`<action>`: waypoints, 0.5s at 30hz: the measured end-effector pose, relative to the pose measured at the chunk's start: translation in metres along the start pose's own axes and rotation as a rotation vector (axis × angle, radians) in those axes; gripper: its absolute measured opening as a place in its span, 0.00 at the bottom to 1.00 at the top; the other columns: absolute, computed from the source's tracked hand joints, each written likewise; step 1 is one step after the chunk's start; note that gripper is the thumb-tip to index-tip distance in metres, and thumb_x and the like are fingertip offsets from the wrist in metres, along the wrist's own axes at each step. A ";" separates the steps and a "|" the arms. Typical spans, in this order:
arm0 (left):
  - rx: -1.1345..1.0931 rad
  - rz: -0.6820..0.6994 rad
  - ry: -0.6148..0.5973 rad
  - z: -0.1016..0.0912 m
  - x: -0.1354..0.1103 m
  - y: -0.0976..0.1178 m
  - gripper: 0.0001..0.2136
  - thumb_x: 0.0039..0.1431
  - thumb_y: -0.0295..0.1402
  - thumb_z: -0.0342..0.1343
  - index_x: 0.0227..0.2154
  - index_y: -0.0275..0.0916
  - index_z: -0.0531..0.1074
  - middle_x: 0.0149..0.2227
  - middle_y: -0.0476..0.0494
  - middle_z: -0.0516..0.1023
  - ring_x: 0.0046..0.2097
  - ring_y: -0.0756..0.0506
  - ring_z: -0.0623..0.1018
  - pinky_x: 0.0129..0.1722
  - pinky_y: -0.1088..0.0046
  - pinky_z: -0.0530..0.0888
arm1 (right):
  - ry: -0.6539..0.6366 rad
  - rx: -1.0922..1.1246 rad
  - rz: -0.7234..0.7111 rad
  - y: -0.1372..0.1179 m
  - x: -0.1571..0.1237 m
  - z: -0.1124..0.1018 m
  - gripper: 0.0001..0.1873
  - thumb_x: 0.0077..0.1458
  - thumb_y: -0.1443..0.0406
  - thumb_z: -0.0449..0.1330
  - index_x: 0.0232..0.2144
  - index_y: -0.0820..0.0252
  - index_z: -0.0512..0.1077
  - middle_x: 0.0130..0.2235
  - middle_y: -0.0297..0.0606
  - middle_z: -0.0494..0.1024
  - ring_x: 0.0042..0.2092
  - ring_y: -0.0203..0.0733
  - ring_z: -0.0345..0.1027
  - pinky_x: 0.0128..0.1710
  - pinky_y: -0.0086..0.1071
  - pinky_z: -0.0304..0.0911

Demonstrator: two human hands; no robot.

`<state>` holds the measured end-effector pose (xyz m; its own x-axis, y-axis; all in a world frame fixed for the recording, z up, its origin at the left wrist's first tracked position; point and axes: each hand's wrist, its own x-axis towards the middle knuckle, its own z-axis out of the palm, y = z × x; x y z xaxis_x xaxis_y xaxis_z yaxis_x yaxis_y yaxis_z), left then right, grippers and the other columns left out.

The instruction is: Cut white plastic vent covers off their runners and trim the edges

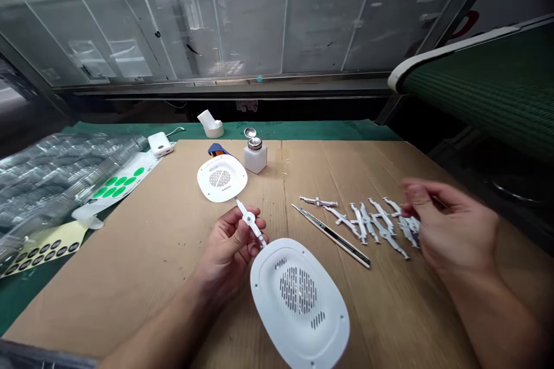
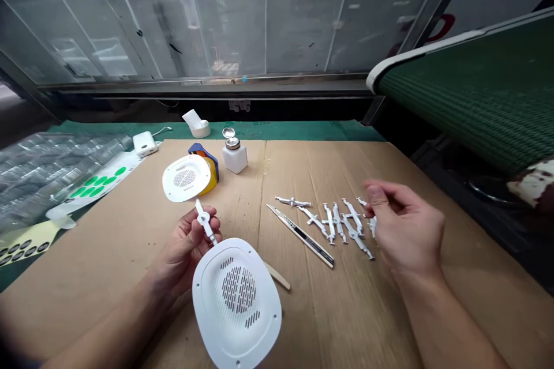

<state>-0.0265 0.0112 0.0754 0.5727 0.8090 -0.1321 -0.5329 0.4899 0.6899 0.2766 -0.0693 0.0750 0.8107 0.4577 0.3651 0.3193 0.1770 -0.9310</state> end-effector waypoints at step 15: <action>0.041 0.036 -0.007 -0.004 0.002 0.002 0.12 0.47 0.36 0.72 0.36 0.43 0.80 0.33 0.50 0.82 0.32 0.51 0.81 0.30 0.82 0.77 | -0.335 -0.205 -0.103 -0.009 -0.027 0.008 0.19 0.52 0.49 0.68 0.36 0.57 0.75 0.31 0.35 0.74 0.29 0.37 0.66 0.28 0.31 0.61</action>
<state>-0.0293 0.0151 0.0738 0.5582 0.8234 -0.1018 -0.5275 0.4469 0.7225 0.2481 -0.0757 0.0732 0.5756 0.7109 0.4041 0.5096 0.0747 -0.8572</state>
